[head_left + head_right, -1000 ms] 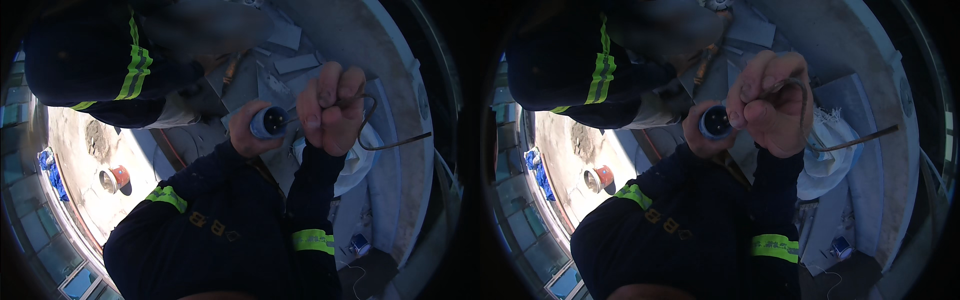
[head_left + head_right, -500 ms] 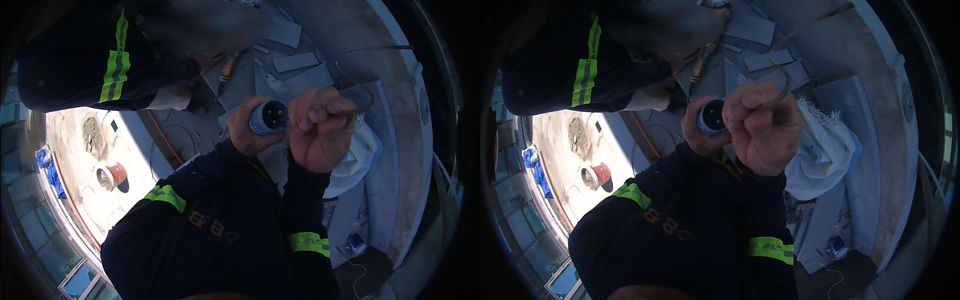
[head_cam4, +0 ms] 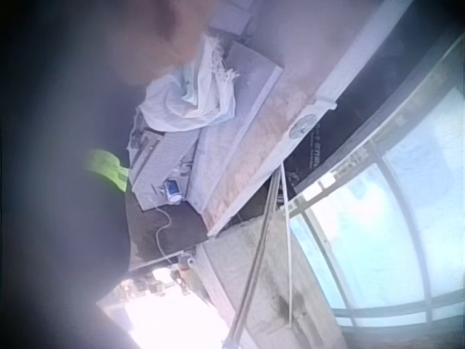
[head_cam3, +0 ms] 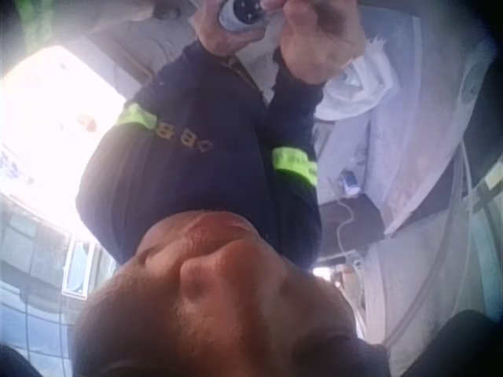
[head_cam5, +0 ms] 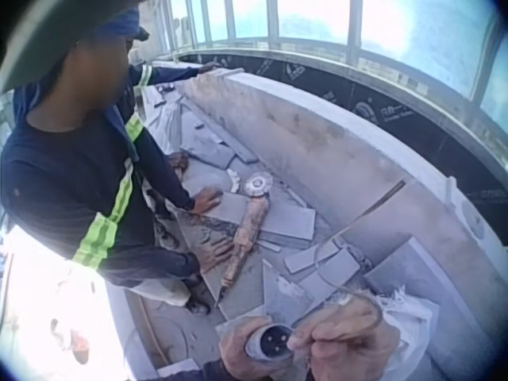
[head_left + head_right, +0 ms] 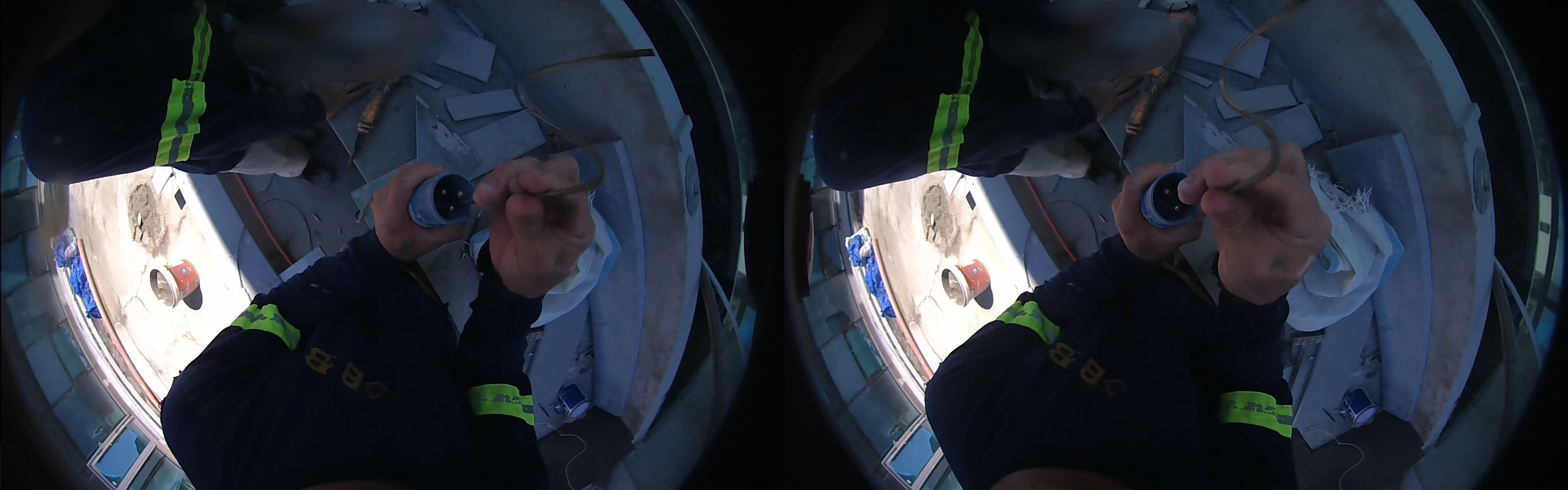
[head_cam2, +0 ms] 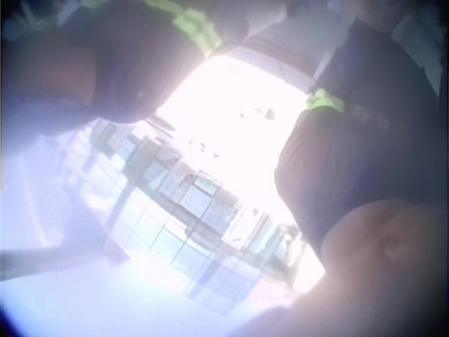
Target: The person walks across a construction site, picks up a hammer, and then uses a thin metal wire to probe and adjust the internal contacts of a blue electrical connector. Another worker is visible nearby handling tiles.
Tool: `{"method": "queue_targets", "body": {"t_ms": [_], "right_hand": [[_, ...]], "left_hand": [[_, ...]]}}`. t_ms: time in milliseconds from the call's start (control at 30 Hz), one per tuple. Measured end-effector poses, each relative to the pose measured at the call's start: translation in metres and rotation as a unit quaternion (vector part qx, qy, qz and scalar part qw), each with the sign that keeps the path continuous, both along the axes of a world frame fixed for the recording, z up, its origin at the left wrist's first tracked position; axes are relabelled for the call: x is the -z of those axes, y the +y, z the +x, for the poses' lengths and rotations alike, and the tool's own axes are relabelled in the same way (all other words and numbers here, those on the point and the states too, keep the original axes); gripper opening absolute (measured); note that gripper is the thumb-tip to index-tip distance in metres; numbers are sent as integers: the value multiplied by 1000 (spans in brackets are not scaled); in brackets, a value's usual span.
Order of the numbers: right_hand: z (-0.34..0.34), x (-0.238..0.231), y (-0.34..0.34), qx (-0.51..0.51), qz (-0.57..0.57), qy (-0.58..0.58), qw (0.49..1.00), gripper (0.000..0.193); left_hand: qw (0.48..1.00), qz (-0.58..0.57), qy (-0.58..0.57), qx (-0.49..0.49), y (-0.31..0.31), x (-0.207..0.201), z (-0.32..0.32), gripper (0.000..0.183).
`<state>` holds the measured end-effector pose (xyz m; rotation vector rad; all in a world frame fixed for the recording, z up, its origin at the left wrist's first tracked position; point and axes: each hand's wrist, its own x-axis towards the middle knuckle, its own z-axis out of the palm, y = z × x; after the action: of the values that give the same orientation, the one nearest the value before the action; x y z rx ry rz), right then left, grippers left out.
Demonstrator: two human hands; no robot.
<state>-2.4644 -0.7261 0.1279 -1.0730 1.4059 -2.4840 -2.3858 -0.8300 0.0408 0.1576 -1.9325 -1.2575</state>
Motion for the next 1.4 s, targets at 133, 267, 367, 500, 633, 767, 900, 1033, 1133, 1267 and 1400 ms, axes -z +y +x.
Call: {"method": "queue_targets", "body": {"t_ms": [133,267,367,500,633,767,900,1033,1133,1267,1400], "right_hand": [[0,-2,0,37,39,31,998,21],[-4,2,1,32,42,22,998,20],[-3,4,0,-6,-6,-15,1000,19],[0,13,-7,-37,-79,-74,993,20],[4,19,-18,-32,-125,-49,990,24],[7,6,-14,99,8,30,995,40],[4,-27,4,222,206,159,940,44],[14,-60,19,188,368,193,890,33],[18,-87,22,180,471,224,834,24],[-2,-98,37,32,468,253,846,18],[-22,-93,43,-57,429,282,856,17]], "left_hand": [[1000,-3,-10,9,-3,1,0,63],[1000,-2,-14,17,-6,4,1,63],[1000,-5,-15,7,-6,3,2,64],[1000,-18,-16,-13,-6,4,1,65],[999,-23,-5,-26,-6,4,-2,71],[999,-32,-14,-23,-11,1,2,71],[999,-47,-15,-11,-14,5,6,69],[997,-70,-9,27,-17,9,9,73],[995,-90,1,48,-16,14,11,77],[987,-80,17,138,-18,24,10,80],[983,-40,35,177,-10,22,13,81]]}}
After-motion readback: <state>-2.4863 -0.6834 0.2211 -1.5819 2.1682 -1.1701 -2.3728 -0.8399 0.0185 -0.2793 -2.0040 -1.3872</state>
